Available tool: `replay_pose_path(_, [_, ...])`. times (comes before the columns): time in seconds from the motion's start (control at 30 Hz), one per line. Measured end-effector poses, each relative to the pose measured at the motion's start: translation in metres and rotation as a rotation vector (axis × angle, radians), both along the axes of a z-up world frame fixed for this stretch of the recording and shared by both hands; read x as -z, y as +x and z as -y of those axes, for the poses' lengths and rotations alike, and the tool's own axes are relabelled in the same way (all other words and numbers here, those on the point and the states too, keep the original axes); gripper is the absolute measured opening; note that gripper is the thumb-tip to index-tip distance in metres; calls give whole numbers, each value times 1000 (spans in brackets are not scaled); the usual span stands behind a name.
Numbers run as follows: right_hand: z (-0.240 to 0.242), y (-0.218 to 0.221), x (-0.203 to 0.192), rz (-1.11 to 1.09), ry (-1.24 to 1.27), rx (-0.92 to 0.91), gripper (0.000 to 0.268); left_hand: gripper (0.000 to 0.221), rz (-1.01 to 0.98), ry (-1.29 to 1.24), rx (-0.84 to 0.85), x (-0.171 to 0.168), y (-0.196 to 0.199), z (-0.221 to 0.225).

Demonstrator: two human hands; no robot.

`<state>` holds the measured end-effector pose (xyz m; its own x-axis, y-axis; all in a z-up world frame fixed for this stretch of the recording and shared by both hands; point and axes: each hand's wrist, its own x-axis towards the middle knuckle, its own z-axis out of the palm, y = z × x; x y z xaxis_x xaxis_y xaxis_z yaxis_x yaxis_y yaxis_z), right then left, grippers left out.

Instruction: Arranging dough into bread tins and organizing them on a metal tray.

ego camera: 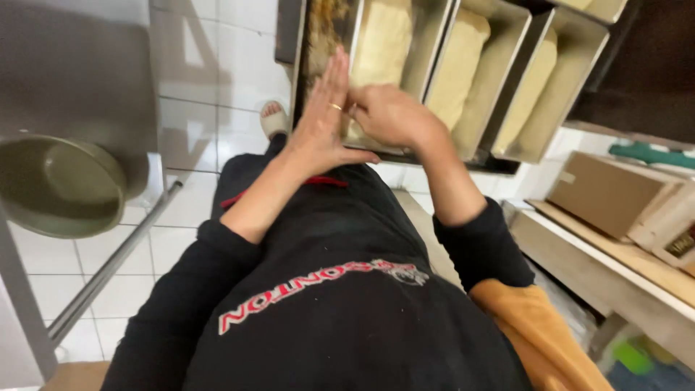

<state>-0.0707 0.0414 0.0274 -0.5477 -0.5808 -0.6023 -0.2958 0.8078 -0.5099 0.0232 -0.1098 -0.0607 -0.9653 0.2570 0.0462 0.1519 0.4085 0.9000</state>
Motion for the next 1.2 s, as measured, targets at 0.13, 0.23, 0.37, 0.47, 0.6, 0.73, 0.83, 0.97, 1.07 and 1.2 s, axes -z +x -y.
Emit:
replay_pose_path(0.13, [-10,15,40,-42,20,-64,33,172,-16,-94,-12,-5,-3,3])
replay_pose_path(0.23, [-5,13,1,188,119,43,35,174,70,-181,9,-6,1,-7])
replay_pose_path(0.37, [-4,16,30,13,-26,226,28,164,56,-266,9,-9,-2,-6])
replay_pose_path(0.47, [-8,-1,35,74,78,163,28,156,73,-304,25,-9,-7,-10])
replay_pose_path(0.6, [4,-11,1,97,120,212,35,151,72,-262,-27,-5,4,-13])
replay_pose_path(0.73, [5,-39,24,165,176,161,28,147,128,-292,-14,-17,-8,-9])
replay_pose_path(0.83, [5,-38,1,-12,120,189,26,156,115,-331,-52,-12,3,-13])
replay_pose_path(0.97, [-7,-63,60,66,179,77,33,152,116,-329,-41,-19,2,-16])
replay_pose_path(1.07, [-16,-61,6,-112,-23,84,31,146,135,-310,-52,-32,10,-16])
replay_pose_path(1.2, [-34,-87,133,-219,-146,32,26,136,110,-376,-58,-30,4,-13])
